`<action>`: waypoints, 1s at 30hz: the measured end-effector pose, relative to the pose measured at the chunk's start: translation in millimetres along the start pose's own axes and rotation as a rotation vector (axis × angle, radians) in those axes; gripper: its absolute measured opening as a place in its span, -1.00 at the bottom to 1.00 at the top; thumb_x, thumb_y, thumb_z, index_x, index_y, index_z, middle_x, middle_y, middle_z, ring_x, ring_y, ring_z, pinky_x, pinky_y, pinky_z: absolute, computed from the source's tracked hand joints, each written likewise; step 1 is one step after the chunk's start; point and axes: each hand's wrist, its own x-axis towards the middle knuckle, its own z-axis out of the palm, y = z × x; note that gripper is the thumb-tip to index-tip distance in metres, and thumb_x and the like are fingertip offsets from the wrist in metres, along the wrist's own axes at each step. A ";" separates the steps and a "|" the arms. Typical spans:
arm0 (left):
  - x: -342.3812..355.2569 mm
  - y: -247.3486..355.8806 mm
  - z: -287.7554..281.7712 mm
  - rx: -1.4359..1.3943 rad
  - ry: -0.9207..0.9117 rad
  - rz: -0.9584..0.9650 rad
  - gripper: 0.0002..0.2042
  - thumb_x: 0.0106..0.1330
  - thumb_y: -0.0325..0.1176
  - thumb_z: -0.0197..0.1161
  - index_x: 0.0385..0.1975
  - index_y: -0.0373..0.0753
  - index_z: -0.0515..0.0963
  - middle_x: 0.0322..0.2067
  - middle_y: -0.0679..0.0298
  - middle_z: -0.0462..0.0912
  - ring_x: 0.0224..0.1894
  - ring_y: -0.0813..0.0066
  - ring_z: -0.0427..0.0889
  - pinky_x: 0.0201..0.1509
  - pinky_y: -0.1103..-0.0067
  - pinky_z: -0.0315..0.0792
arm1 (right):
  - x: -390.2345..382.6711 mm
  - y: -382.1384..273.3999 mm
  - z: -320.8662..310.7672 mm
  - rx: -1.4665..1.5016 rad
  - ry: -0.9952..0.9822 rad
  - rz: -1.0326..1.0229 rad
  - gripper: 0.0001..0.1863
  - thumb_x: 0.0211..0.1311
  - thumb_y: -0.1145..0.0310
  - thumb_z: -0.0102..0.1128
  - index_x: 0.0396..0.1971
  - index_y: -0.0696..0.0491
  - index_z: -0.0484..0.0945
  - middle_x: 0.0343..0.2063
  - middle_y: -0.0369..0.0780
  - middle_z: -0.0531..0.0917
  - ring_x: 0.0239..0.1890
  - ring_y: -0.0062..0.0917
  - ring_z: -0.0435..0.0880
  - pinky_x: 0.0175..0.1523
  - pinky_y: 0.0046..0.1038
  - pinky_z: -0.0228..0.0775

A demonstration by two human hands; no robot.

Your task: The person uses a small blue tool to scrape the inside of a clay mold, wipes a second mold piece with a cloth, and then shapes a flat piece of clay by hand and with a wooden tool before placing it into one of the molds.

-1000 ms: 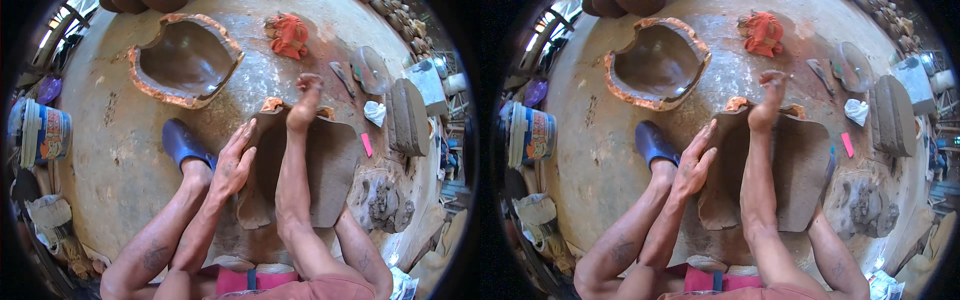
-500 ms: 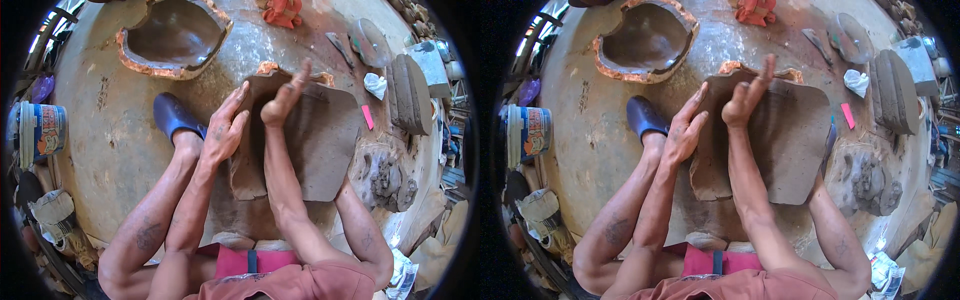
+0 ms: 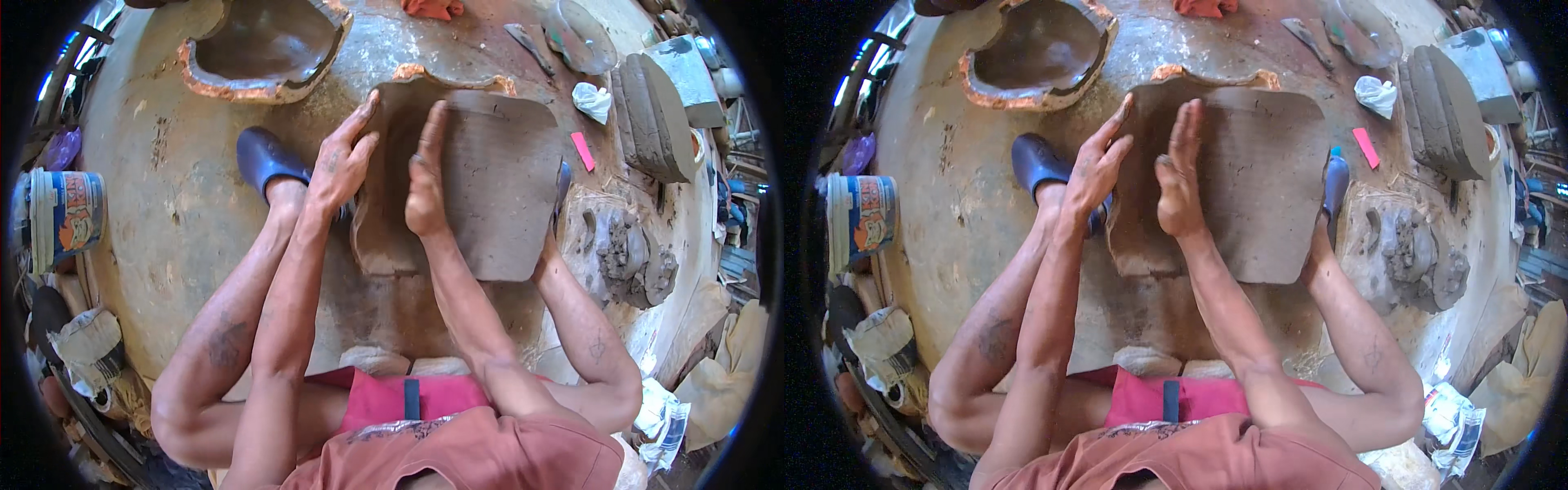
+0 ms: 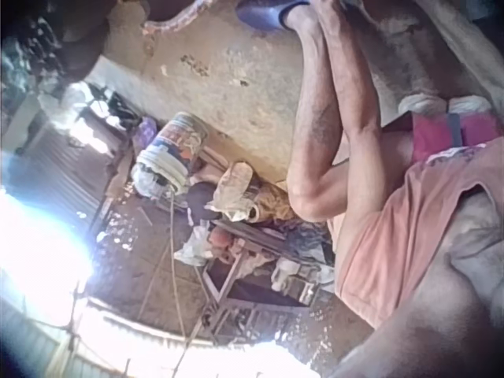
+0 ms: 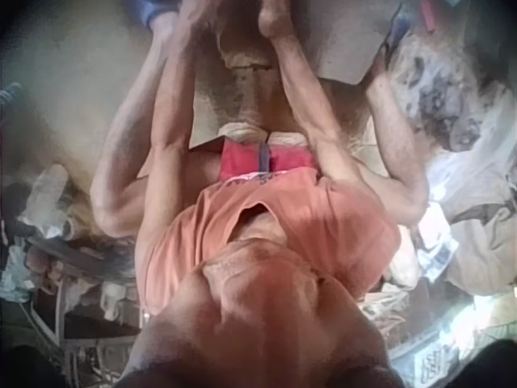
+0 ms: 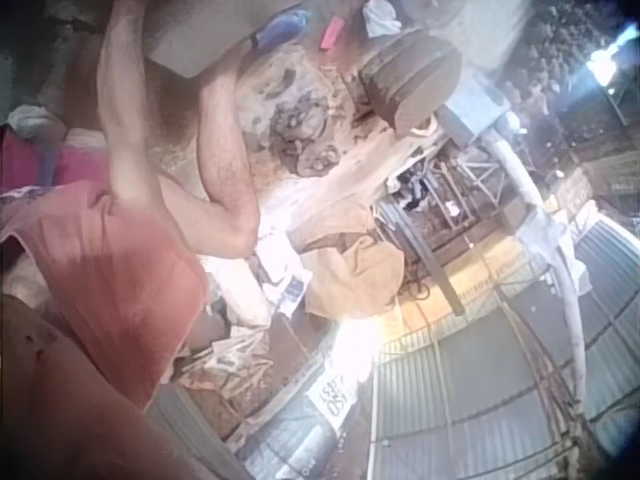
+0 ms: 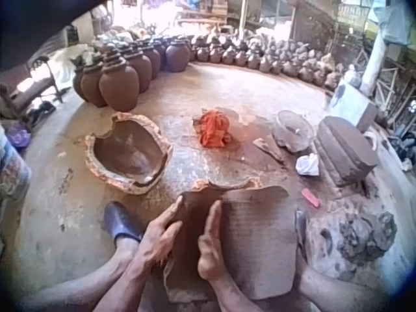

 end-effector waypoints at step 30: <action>-63.1 38.9 218.6 -0.128 -0.050 0.345 -0.21 0.57 0.18 -0.15 0.63 -0.06 -0.24 0.63 0.10 -0.41 0.62 -0.12 -0.56 0.57 -0.07 -0.59 | -126.3 -28.1 -155.1 0.026 0.380 0.172 -0.07 0.58 -0.26 -0.39 0.57 0.26 -0.14 0.62 -0.03 -0.14 0.65 -0.28 -0.24 0.65 -0.22 -0.45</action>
